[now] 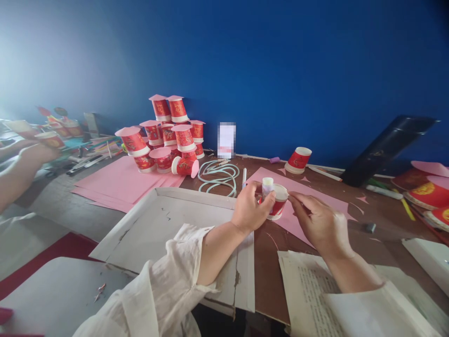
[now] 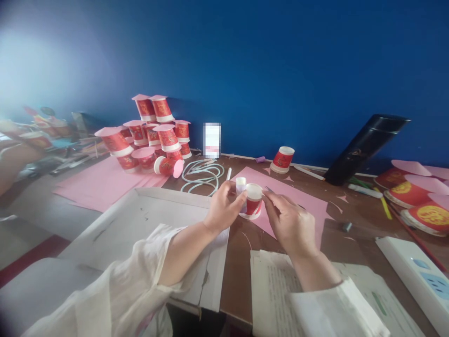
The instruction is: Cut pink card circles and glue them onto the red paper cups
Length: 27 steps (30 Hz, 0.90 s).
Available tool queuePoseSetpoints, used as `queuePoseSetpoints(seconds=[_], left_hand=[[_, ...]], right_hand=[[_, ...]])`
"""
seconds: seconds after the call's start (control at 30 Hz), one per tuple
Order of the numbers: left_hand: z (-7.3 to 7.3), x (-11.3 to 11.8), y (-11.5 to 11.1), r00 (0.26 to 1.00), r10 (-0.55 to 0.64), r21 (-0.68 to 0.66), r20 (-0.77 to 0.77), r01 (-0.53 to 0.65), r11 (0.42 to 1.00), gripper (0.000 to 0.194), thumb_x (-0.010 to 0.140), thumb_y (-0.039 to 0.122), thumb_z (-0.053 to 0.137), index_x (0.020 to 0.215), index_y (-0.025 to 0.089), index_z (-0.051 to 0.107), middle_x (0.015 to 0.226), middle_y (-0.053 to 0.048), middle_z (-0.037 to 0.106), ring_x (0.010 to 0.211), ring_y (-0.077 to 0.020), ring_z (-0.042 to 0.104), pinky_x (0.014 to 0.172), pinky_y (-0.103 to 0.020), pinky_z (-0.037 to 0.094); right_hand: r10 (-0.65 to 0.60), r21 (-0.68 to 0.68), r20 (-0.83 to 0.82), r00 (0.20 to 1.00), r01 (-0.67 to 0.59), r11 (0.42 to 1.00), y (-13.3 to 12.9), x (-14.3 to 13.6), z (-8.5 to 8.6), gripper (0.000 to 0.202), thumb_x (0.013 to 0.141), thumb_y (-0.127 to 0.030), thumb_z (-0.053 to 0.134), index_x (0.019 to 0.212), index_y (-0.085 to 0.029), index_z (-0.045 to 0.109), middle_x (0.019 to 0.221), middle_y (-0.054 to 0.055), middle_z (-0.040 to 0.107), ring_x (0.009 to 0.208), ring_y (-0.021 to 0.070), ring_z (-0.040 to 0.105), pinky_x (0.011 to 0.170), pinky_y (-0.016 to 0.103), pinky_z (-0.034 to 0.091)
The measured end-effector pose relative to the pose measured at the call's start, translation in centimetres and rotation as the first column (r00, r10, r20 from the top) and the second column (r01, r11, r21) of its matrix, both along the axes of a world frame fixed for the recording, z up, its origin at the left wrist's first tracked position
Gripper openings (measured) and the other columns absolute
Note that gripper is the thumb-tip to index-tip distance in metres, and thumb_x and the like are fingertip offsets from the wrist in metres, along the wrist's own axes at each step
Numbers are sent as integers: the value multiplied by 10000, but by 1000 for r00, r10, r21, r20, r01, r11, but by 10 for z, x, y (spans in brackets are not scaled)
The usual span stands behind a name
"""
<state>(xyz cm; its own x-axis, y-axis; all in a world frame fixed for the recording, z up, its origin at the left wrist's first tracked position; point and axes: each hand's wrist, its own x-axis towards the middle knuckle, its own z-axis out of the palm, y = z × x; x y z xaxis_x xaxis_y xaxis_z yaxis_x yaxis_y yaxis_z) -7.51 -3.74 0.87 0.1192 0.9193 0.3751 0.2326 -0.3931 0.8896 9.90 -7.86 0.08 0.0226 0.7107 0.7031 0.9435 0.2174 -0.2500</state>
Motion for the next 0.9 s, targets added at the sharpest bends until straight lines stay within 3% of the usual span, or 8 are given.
queuePoseSetpoints(seconds=[0.23,0.43,0.6,0.77,0.9], left_hand=[[1,1,1,997,44,3,-56,-44,999,240,809,410,598,912,193,583,901,-46,662,820,-175,612,722,-306,458],[1,1,1,997,58,-18,-45,-58,998,239,797,406,607,896,191,572,900,-47,651,815,-173,608,706,-302,454],[-5,2,6,995,93,6,-42,-93,996,216,796,388,603,872,193,549,850,-32,617,771,-159,567,709,-308,439],[1,0,1,989,144,197,-15,-138,971,184,783,340,621,841,192,529,843,-36,550,803,-161,516,754,-317,439],[10,-1,-13,997,14,250,73,-32,968,203,796,356,631,882,196,541,840,-35,556,779,-148,524,737,-298,451]], right_hand=[[-65,125,185,981,42,991,-2,-3,-1,220,901,-338,580,1066,-260,704,944,2,744,721,143,682,544,240,389],[-74,90,209,975,57,994,-4,-11,0,258,877,-390,607,1083,-260,692,846,-1,738,617,130,646,489,252,336],[-34,4,-71,997,35,999,-6,-13,8,374,835,-365,611,1186,-237,610,790,-3,707,583,145,631,557,265,449],[-60,19,-311,949,69,997,-8,-8,12,301,813,-333,605,1095,-227,612,817,38,680,657,190,638,620,313,509],[84,78,-376,923,-59,995,-15,-13,11,312,816,-322,618,1114,-232,587,883,66,661,698,197,634,658,338,532]])
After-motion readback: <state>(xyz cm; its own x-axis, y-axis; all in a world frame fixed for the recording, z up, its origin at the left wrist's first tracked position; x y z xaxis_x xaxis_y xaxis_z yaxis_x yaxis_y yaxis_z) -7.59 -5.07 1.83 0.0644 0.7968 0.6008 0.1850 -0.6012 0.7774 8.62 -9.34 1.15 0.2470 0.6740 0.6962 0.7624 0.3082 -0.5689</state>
